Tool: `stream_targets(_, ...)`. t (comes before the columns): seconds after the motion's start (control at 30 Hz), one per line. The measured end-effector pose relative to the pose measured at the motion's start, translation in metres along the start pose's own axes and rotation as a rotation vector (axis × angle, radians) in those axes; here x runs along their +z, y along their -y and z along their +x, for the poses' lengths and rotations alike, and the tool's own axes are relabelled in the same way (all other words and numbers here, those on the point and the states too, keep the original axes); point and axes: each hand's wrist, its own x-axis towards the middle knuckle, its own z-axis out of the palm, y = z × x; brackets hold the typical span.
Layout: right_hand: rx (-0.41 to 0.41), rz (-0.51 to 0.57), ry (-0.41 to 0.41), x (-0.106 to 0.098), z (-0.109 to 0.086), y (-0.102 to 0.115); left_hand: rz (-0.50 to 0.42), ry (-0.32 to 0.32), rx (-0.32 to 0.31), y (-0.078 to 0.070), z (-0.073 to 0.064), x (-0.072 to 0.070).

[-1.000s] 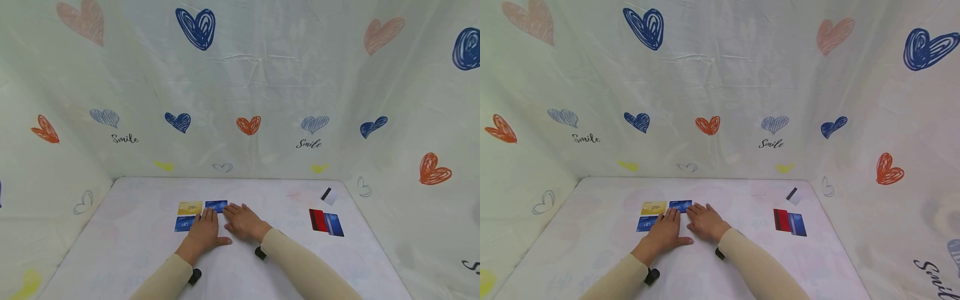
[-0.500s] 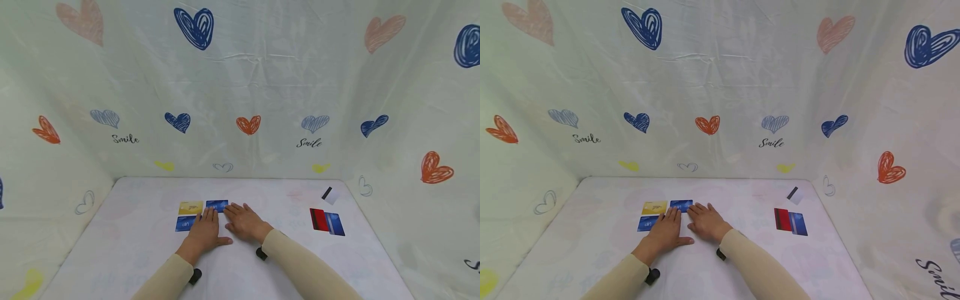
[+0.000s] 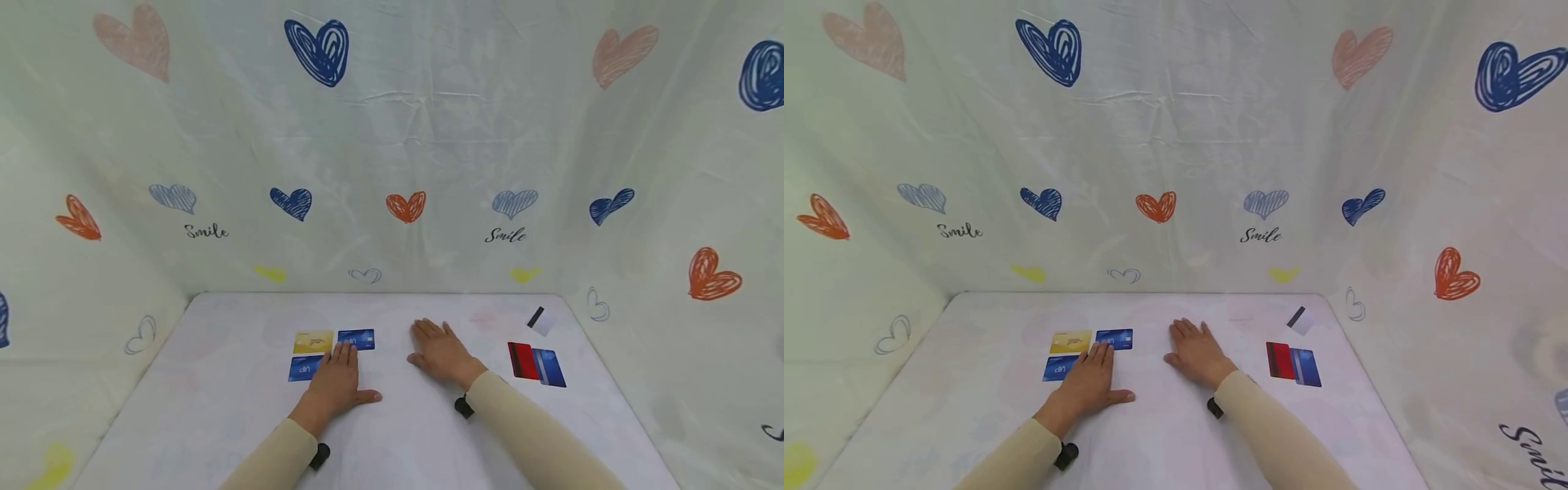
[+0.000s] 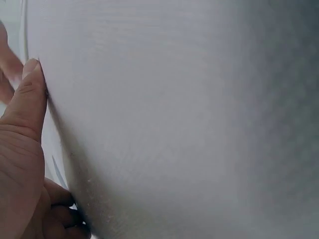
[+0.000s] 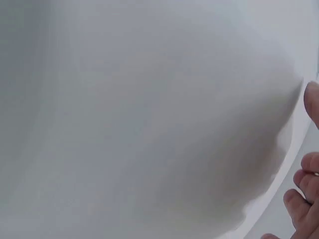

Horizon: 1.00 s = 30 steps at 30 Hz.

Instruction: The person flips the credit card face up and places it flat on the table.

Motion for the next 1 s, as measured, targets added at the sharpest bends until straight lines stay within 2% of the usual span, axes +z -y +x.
stream_targets(0.3, 0.201, -0.03, -0.064, -0.006, -0.054, -0.124, -0.013, 0.007, -0.008, 0.0, -0.002, 0.003)
stream_targets(0.47, 0.303, -0.003, -0.054, -0.007, -0.075, -0.166, 0.014, 0.015, -0.008, 0.0, -0.004, 0.001)
stream_targets(0.6, 0.385, 0.032, -0.018, -0.011, -0.086, -0.179, 0.019, 0.018, -0.012, -0.001, -0.004, -0.002)
stream_targets(0.77, 0.454, 0.078, 0.048, -0.014, -0.092, -0.184, 0.014, 0.02, -0.01, -0.003, -0.004, -0.004)
stream_targets(1.0, 0.404, 0.123, 0.065, -0.012, -0.08, -0.173, 0.017, 0.019, -0.005, -0.002, -0.003, -0.003)
